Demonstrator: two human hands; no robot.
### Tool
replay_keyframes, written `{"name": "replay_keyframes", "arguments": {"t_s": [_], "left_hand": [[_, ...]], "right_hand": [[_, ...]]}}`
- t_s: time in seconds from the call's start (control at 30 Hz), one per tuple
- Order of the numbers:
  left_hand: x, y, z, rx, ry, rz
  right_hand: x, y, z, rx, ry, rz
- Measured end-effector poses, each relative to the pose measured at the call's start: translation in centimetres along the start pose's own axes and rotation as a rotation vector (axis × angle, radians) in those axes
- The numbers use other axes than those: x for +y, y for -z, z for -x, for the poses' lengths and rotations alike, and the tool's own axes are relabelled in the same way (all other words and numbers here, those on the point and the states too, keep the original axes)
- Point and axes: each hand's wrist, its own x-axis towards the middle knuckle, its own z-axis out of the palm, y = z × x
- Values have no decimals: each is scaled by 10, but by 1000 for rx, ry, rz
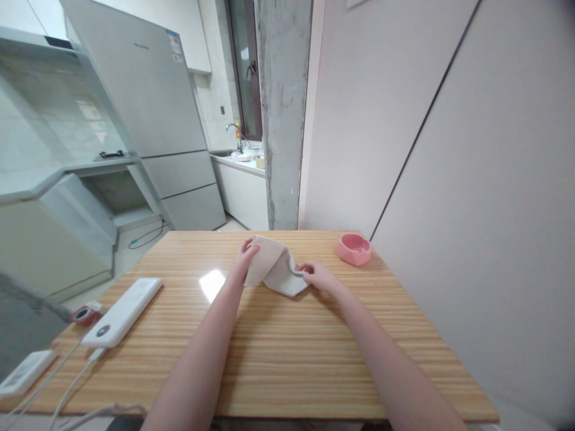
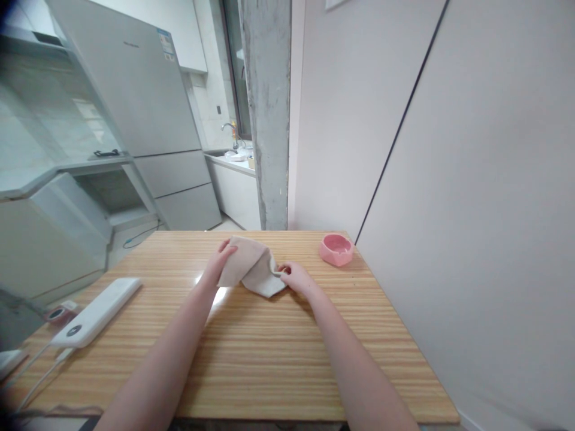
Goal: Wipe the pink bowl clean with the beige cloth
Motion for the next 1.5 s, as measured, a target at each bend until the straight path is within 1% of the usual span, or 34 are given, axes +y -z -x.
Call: {"name": "replay_keyframes", "arguments": {"t_s": [0.03,0.07,0.1,0.13,0.17,0.23,0.27,0.33,0.4,0.47,0.53,0.57,0.6,0.67,0.73,0.77,0.8,0.83,0.93,0.97,1.03,1.1,1.17,1.2,1.27,1.33,1.37,1.43,1.5], "left_hand": [[3,12,-8,25,19,-13],[4,24,-15,60,24,-59],[2,34,-20,107,11,-146],[0,43,-24,170,-10,-255],[-4,48,-26,228,-29,-362],[-11,52,-25,289,-65,-588],[-15,50,-23,281,-76,-695],[-19,42,-17,228,-92,-880],[-21,33,-11,171,-105,-1033],[-23,27,-8,111,-107,-1106],[-24,25,-8,54,-127,-1179],[-24,25,-9,43,-141,-1218],[-24,26,-11,47,-155,-1250],[-23,27,-13,88,-178,-1277],[-21,27,-15,119,-174,-1263],[-20,27,-14,122,-166,-1254],[-19,27,-14,124,-157,-1247],[-18,28,-14,127,-145,-1243],[-16,29,-13,105,-70,-1241],[-16,30,-13,74,-50,-1247],[-17,32,-13,-8,-57,-1271],[-18,33,-13,-51,-101,-1290],[-18,33,-13,-16,-125,-1299],[-17,32,-13,19,-127,-1305],[-14,31,-11,77,-114,-1338],[-9,29,-7,75,-63,-1392],[-7,29,-5,50,-23,-1415],[-5,28,-2,-35,66,-1426],[-4,27,0,-120,101,-1382]], "right_hand": [[3,6,-3,122,-8,0],[7,12,-6,273,-8,16],[12,17,-8,418,7,51],[17,21,-10,526,20,90],[22,23,-11,577,26,130],[29,24,-12,553,6,186],[31,22,-12,524,-12,193],[30,19,-13,490,-30,152],[25,17,-14,465,-32,-8],[18,17,-16,408,-30,-283],[14,20,-17,343,-44,-531],[14,21,-17,314,-60,-588],[15,21,-17,281,-75,-591],[20,21,-15,192,-93,-497],[26,19,-15,82,-68,-401],[29,18,-16,50,-46,-373],[31,17,-17,55,-31,-345],[33,16,-18,102,-27,-309],[35,17,-23,336,-85,-184],[35,17,-24,366,-119,-165],[34,18,-25,323,-157,-152],[32,18,-23,245,-116,-118],[29,18,-20,208,-43,-59],[28,19,-18,214,-24,-22],[26,20,-15,257,-33,92],[25,21,-12,298,-66,239],[24,22,-11,297,-74,297],[24,23,-10,258,-75,357],[23,23,-9,234,-70,380]]}}
